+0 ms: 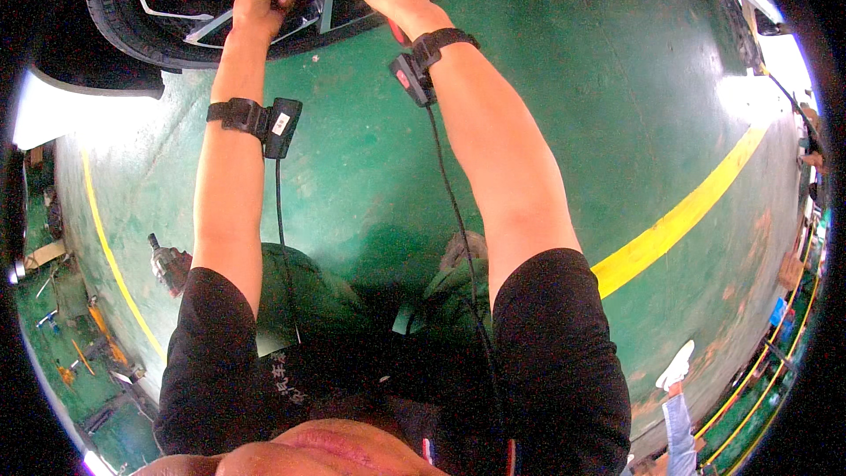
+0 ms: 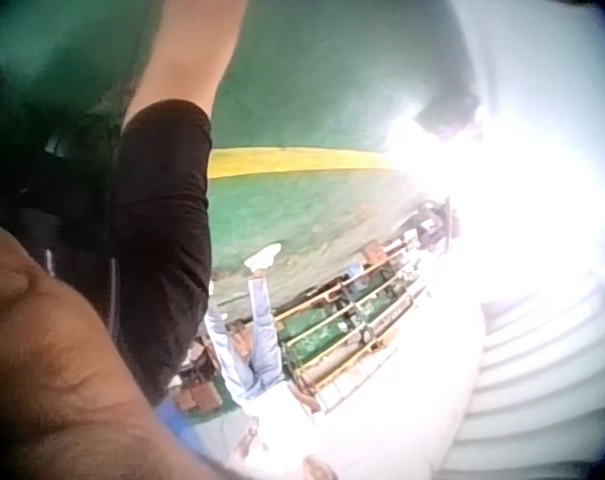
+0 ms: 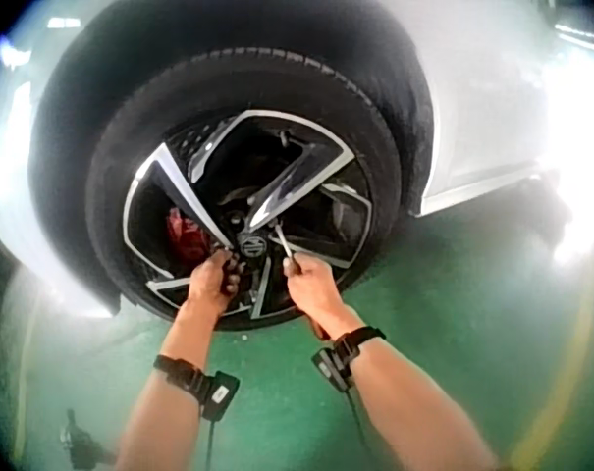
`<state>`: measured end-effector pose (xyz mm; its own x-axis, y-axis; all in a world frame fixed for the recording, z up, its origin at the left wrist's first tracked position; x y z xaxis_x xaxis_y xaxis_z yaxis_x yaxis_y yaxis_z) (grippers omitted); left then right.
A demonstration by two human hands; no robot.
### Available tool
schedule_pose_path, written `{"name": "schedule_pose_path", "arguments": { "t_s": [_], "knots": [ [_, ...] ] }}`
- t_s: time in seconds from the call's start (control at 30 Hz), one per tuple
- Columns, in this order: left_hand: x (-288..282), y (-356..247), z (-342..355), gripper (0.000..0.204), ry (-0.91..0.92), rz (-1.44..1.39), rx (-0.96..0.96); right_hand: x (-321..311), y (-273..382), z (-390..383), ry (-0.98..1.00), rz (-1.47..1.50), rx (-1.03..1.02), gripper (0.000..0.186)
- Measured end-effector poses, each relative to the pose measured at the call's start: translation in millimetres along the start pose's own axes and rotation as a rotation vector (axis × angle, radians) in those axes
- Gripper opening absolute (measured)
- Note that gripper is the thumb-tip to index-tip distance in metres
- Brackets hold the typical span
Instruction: The person works on a car wheel attached to a vehicle. The person uses a power drill to tighten or loosen components on the wheel hub, then uses a thin metal tool to adjust a small part in the center of the wheel while holding it in place.
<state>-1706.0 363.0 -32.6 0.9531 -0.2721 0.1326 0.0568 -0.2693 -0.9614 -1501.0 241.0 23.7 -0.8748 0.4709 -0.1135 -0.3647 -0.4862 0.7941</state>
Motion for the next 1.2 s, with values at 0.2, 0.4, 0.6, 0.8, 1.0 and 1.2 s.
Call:
{"name": "schedule_pose_path", "arguments": {
  "t_s": [0.2, 0.4, 0.6, 0.8, 1.0, 1.2],
  "knots": [
    [2, -5, -4, 0.017, -0.012, 0.053, 0.005, 11, -6, 1, -0.005, -0.156, -0.210, 0.026],
    [2, -9, -10, 0.019, -0.028, 0.077, 0.039, 13, -20, 2, 0.028, 0.145, -0.083, 0.027],
    [-3, -4, -7, 0.025, -0.036, 0.127, 0.012, 41, -62, -23, 0.091, 0.858, 0.698, 0.020],
    [-1, -9, -14, 0.028, -0.061, 0.093, 0.016, 17, -33, -8, 0.006, 0.297, 0.322, 0.020],
    [8, -10, -12, 0.024, -0.033, 0.112, 0.004, 22, -55, -2, 0.021, 0.072, 0.108, 0.025],
    [12, -11, -23, 0.021, -0.102, 0.093, -0.038, 21, -12, -25, 0.056, 0.547, 0.801, 0.032]
  ]
}}
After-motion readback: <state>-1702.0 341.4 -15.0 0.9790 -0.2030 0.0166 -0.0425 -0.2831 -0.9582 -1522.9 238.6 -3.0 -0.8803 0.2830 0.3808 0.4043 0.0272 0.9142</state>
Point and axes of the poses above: each hand's wrist, its own z-axis towards the middle knuckle, its own x-axis out of the palm, y = z × x, the point moved 9 cm from there along z, towards the middle knuckle, and after that the axes turned 15 degrees about z, right-handed, at the moved point
